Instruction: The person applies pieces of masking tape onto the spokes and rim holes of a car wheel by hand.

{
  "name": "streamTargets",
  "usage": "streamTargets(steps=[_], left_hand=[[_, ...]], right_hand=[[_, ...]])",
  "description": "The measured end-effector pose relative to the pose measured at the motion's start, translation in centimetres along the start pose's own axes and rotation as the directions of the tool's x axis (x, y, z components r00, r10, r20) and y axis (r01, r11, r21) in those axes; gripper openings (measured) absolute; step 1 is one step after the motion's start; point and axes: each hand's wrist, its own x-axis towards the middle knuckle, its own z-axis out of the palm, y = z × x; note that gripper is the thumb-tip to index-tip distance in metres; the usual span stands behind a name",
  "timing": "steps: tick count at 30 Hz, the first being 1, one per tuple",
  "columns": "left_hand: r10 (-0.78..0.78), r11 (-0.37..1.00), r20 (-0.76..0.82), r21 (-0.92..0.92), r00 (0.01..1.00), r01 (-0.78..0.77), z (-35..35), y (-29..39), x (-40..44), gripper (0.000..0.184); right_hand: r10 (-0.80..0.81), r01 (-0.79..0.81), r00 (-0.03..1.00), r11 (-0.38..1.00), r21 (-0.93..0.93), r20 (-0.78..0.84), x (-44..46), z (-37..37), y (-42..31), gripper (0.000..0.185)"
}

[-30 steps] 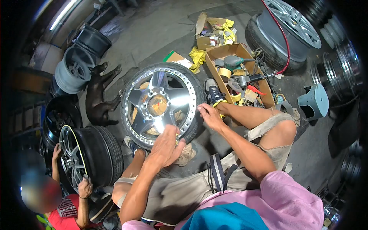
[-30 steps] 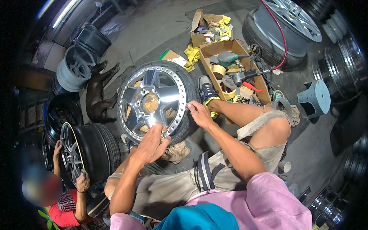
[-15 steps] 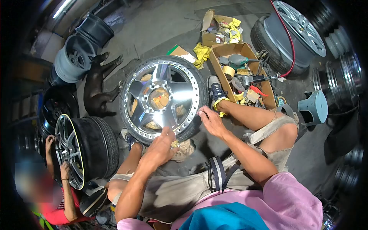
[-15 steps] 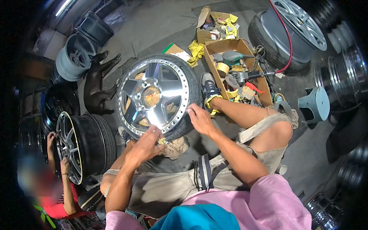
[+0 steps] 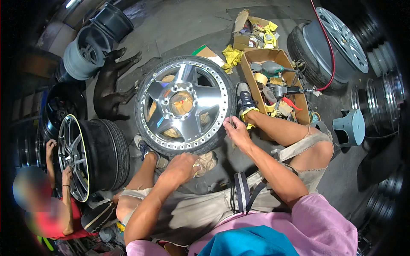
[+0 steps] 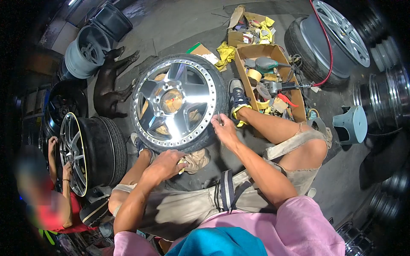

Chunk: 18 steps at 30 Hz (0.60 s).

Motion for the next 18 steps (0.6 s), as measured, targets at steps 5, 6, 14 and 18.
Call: streamTargets(steps=[5, 6, 14, 18], left_hand=[[0.015, 0.999, -0.021, 0.040, 1.000, -0.015, 0.7, -0.5, 0.0, 0.035], [0.020, 0.999, -0.031, 0.041, 0.999, -0.019, 0.6, -0.4, -0.1, 0.034], [0.002, 0.999, -0.019, 0.052, 1.000, -0.001, 0.8, -0.8, -0.1, 0.029], [0.018, 1.000, -0.082, 0.004, 0.996, -0.018, 1.0, -1.0, 0.0, 0.024]], right_hand=[[-0.158, 0.141, 0.985, 0.968, -0.209, -0.067, 0.8, 0.2, 0.8, 0.025], [-0.289, 0.240, 0.952, 0.912, -0.334, -0.105, 1.0, 0.5, 1.0, 0.027], [-0.238, 0.168, 0.961, 0.904, -0.393, -0.137, 0.7, 1.2, -0.4, 0.028], [-0.318, 0.266, 0.947, 0.862, -0.431, -0.051, 0.1, 0.6, -1.4, 0.027]])
